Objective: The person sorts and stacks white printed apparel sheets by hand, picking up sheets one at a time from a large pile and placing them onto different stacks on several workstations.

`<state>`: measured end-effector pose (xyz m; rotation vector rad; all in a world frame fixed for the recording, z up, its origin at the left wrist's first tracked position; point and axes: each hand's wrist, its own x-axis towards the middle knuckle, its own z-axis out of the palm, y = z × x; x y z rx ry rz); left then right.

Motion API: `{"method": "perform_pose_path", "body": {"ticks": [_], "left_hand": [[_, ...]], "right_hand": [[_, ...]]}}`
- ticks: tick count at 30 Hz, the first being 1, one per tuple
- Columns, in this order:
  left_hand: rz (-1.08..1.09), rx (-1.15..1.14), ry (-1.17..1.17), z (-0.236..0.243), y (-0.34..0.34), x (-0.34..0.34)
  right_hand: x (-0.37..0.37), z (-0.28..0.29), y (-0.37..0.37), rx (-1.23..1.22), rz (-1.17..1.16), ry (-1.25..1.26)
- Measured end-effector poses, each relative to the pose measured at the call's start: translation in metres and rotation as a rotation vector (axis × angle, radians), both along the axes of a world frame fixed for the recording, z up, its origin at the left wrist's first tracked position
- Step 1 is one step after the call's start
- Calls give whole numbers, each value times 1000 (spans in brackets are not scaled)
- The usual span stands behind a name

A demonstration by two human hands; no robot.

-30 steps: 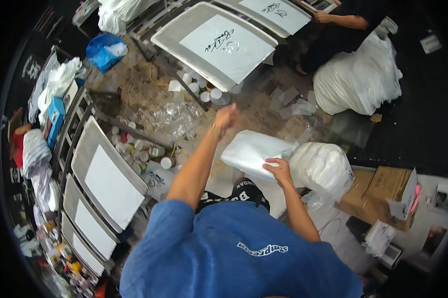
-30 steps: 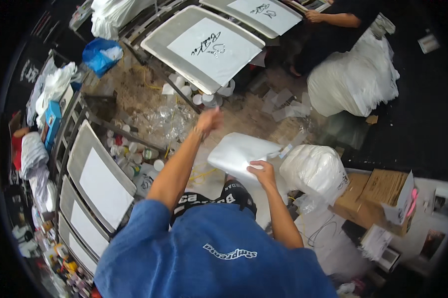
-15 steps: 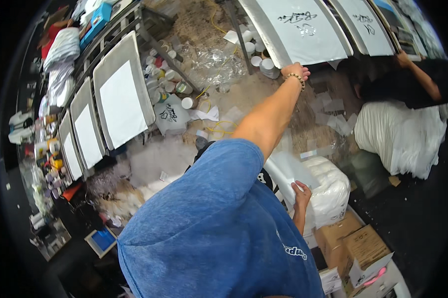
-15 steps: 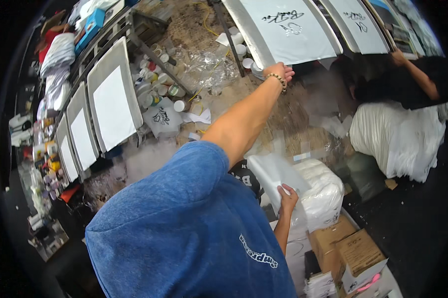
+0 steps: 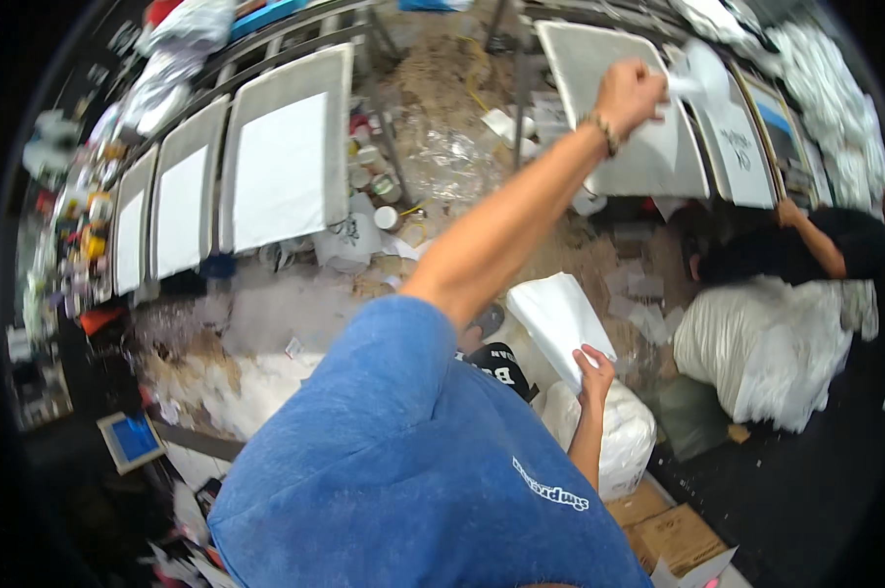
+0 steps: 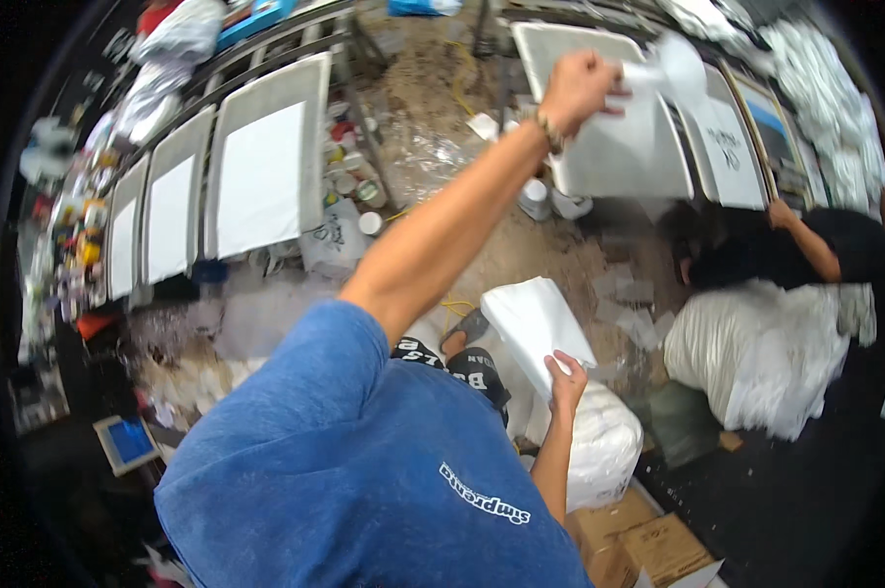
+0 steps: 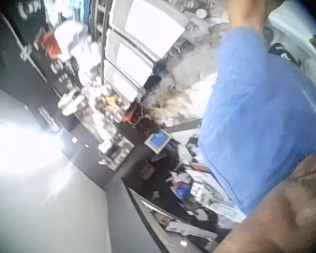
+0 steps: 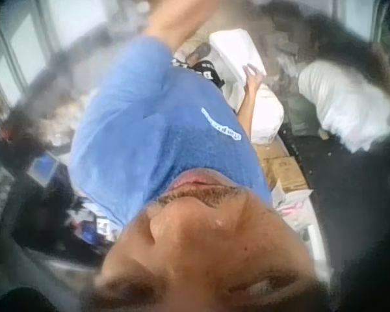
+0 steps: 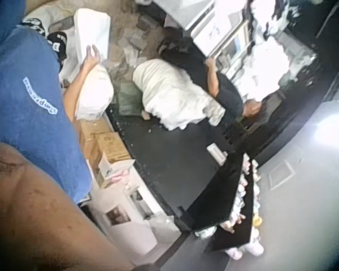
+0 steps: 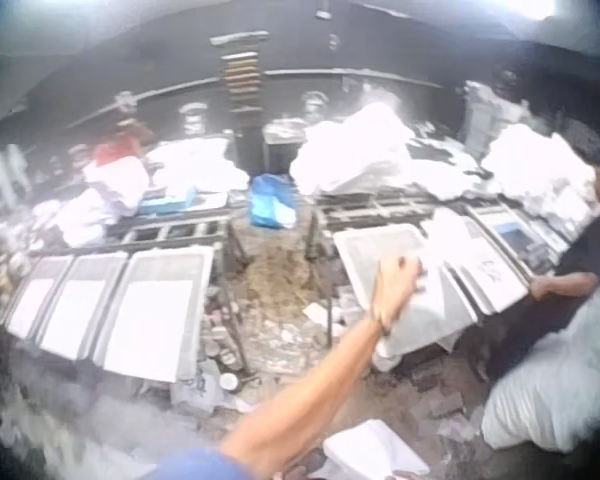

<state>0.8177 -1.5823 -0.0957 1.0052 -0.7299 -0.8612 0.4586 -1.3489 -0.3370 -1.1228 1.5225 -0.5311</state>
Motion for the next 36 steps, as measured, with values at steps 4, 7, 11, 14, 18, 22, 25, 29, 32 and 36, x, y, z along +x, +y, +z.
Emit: {"method": "perform_pose_path", "body": {"ticks": [4,7,11,14,18,22,25,29,32,36], "left_hand": [[-52,-42,214,0,168,11],[-5,-64,393,-18,289,39],[128,-148,517,-35,444,74],[226,-225,515,-44,547,85],[363,-168,527,-40,666,71],[568,-150,541,-62,768,54],[739,-40,504,-69,824,42],[940,94,388,-98,880,40],[965,155,342,-113,909,46],[988,246,275,-139,947,65]], "right_hand": [[45,21,11,-10,144,-54],[96,49,38,-9,283,-74],[162,78,107,172,488,-240],[210,100,165,277,621,-339],[265,110,222,393,759,-448],[309,112,277,498,888,-513],[334,119,318,522,1020,-511],[374,108,365,486,1353,-496],[409,93,409,578,1362,-378],[465,57,454,825,1332,-266]]}}
